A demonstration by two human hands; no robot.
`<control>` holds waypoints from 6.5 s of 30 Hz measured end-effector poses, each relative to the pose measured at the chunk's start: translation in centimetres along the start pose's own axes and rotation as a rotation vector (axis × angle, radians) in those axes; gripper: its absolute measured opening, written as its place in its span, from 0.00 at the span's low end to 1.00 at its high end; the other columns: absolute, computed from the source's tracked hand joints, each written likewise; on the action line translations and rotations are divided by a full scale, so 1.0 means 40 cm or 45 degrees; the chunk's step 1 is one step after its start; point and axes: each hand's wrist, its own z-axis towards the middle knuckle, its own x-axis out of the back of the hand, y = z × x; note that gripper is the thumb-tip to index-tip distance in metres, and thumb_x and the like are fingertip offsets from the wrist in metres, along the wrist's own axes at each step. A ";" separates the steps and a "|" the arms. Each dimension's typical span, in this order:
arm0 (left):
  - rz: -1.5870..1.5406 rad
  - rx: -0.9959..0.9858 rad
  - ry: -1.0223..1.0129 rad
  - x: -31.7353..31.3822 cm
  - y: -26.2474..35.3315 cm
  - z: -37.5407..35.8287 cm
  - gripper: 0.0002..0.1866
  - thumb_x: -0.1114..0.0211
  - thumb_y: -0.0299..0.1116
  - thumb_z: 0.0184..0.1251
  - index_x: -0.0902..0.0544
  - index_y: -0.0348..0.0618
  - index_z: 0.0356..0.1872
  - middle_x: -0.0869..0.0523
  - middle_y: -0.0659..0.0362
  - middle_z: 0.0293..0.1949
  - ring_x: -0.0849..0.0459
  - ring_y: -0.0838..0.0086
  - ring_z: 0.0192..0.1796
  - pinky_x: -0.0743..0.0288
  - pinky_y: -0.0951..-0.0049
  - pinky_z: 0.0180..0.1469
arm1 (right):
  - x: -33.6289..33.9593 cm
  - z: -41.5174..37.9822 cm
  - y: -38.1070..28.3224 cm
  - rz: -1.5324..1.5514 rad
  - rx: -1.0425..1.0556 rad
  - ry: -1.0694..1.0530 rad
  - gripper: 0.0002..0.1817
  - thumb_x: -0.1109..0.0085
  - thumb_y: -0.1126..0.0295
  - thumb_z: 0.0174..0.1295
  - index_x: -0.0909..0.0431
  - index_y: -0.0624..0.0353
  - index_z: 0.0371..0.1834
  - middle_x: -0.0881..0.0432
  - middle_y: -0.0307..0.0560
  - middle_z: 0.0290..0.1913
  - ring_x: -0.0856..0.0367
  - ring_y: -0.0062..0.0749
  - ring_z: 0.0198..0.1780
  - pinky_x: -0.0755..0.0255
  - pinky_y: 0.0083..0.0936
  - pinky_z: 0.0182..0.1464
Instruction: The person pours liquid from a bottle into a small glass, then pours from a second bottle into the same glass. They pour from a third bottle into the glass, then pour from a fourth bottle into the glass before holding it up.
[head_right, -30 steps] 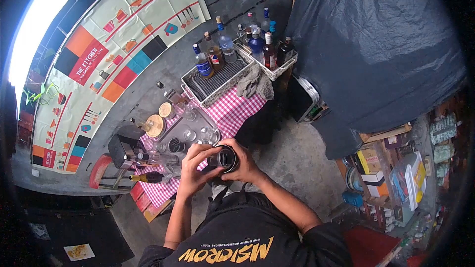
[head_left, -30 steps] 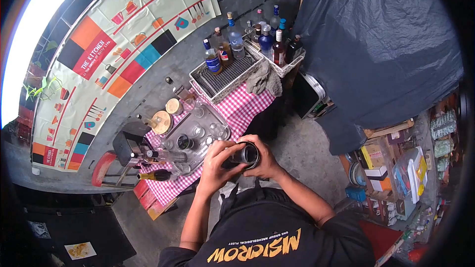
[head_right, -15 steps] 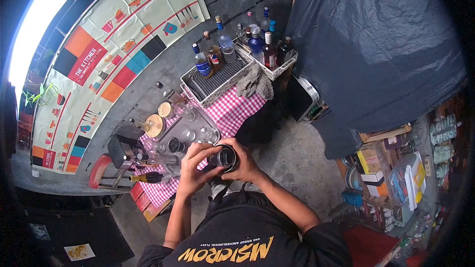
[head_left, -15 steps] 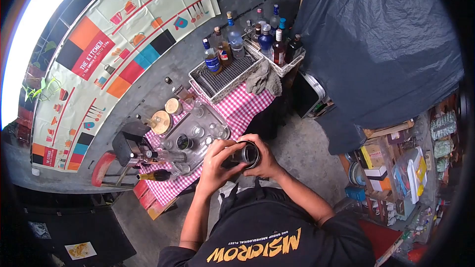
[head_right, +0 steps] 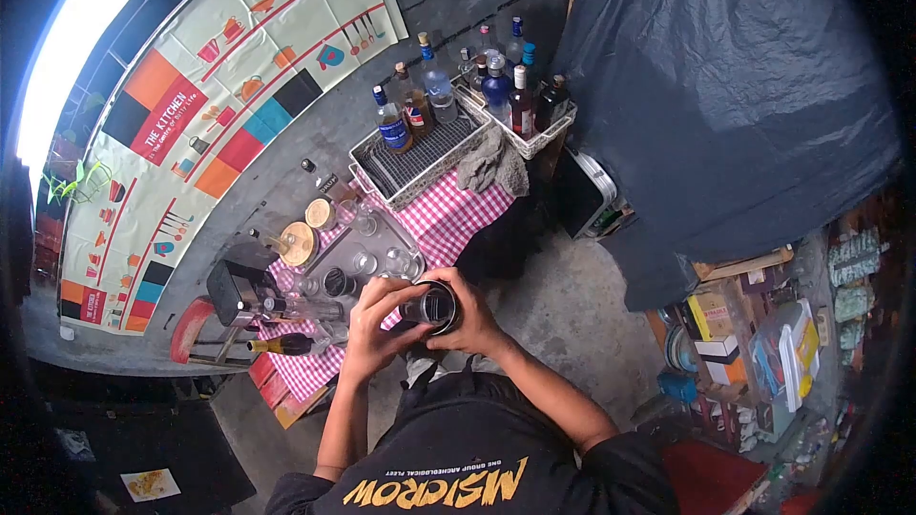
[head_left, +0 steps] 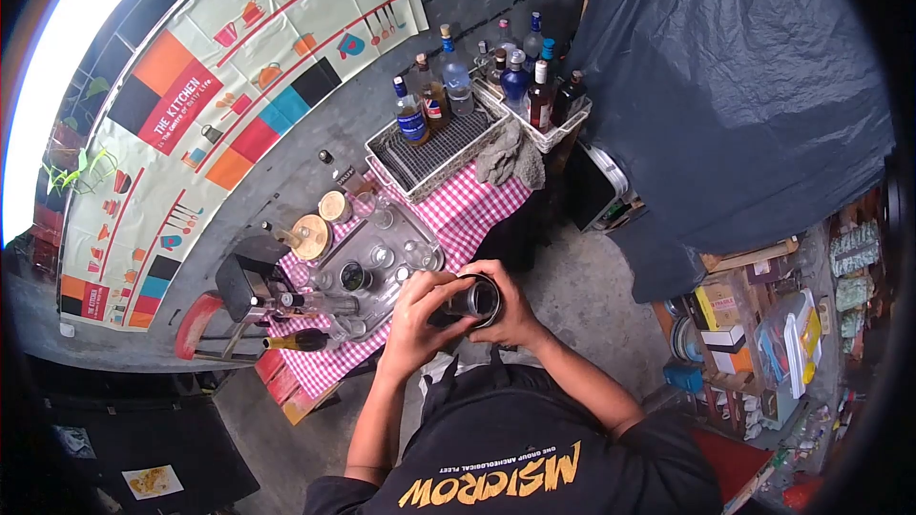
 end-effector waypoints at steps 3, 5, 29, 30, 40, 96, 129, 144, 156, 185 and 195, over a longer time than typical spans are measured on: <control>-0.011 -0.004 0.002 -0.001 -0.007 -0.003 0.31 0.10 0.31 0.50 0.07 0.43 0.60 0.09 0.54 0.53 0.12 0.58 0.55 0.20 0.59 0.60 | -0.001 0.007 -0.009 0.011 -0.003 -0.002 0.54 0.08 0.70 0.36 0.28 0.57 0.73 0.16 0.50 0.67 0.15 0.44 0.70 0.22 0.41 0.73; -0.028 -0.016 -0.006 0.001 -0.014 -0.003 0.32 0.11 0.31 0.51 0.08 0.45 0.62 0.10 0.55 0.54 0.13 0.57 0.55 0.23 0.57 0.61 | -0.001 0.008 -0.001 0.001 0.003 -0.009 0.54 0.08 0.70 0.36 0.28 0.57 0.73 0.16 0.50 0.66 0.15 0.43 0.70 0.22 0.40 0.73; -0.057 -0.078 -0.025 0.185 -0.159 -0.015 0.31 0.12 0.32 0.53 0.09 0.43 0.62 0.09 0.55 0.55 0.12 0.59 0.55 0.24 0.59 0.60 | -0.199 0.112 0.027 0.044 -0.051 0.017 0.55 0.07 0.69 0.36 0.28 0.59 0.74 0.19 0.48 0.68 0.18 0.39 0.72 0.26 0.38 0.76; -0.058 -0.080 -0.026 0.199 -0.169 -0.015 0.31 0.12 0.32 0.53 0.09 0.43 0.62 0.09 0.55 0.55 0.12 0.59 0.55 0.24 0.59 0.60 | -0.212 0.122 0.030 0.039 -0.048 0.017 0.55 0.07 0.69 0.36 0.28 0.59 0.74 0.19 0.48 0.68 0.18 0.39 0.72 0.26 0.38 0.76; -0.057 -0.045 -0.016 0.350 -0.254 -0.078 0.32 0.11 0.30 0.51 0.08 0.43 0.62 0.09 0.55 0.53 0.11 0.58 0.56 0.23 0.58 0.61 | -0.385 0.195 0.018 0.044 -0.037 -0.017 0.52 0.11 0.70 0.40 0.28 0.58 0.74 0.19 0.48 0.67 0.17 0.40 0.72 0.24 0.37 0.75; -0.015 -0.164 -0.137 0.652 -0.452 -0.242 0.34 0.11 0.31 0.49 0.08 0.44 0.63 0.09 0.54 0.54 0.11 0.57 0.56 0.23 0.56 0.60 | -0.796 0.231 0.043 -0.032 -0.019 0.142 0.52 0.09 0.68 0.40 0.29 0.60 0.72 0.17 0.54 0.66 0.14 0.43 0.70 0.22 0.40 0.73; 0.009 -0.184 -0.147 0.664 -0.446 -0.251 0.33 0.11 0.34 0.51 0.09 0.43 0.63 0.09 0.54 0.55 0.11 0.57 0.58 0.24 0.56 0.61 | -0.806 0.228 0.032 -0.089 -0.008 0.138 0.52 0.09 0.68 0.40 0.29 0.59 0.73 0.18 0.54 0.67 0.16 0.44 0.71 0.23 0.40 0.74; 0.009 -0.178 -0.158 0.665 -0.447 -0.249 0.33 0.10 0.34 0.51 0.09 0.44 0.63 0.09 0.56 0.55 0.12 0.58 0.58 0.24 0.57 0.61 | -0.808 0.231 0.022 -0.064 0.005 0.158 0.51 0.10 0.69 0.39 0.29 0.58 0.71 0.17 0.52 0.65 0.15 0.41 0.69 0.22 0.38 0.72; 0.016 -0.184 -0.163 0.663 -0.438 -0.248 0.33 0.11 0.33 0.51 0.09 0.45 0.63 0.09 0.56 0.55 0.12 0.58 0.57 0.24 0.56 0.61 | -0.805 0.225 0.019 -0.072 0.000 0.155 0.53 0.09 0.69 0.39 0.29 0.59 0.72 0.17 0.53 0.66 0.15 0.43 0.71 0.23 0.38 0.73; 0.035 -0.184 -0.194 0.658 -0.449 -0.240 0.33 0.12 0.35 0.52 0.10 0.45 0.63 0.10 0.57 0.54 0.12 0.58 0.57 0.25 0.55 0.61 | -0.802 0.227 0.022 -0.079 -0.024 0.181 0.51 0.11 0.69 0.40 0.28 0.58 0.72 0.16 0.53 0.66 0.14 0.44 0.70 0.22 0.40 0.73; 0.035 -0.194 -0.174 0.658 -0.456 -0.228 0.32 0.10 0.33 0.50 0.08 0.45 0.62 0.10 0.55 0.52 0.12 0.59 0.55 0.23 0.57 0.61 | -0.802 0.234 0.030 -0.074 -0.043 0.183 0.52 0.11 0.69 0.39 0.29 0.59 0.73 0.17 0.53 0.66 0.15 0.43 0.71 0.23 0.39 0.74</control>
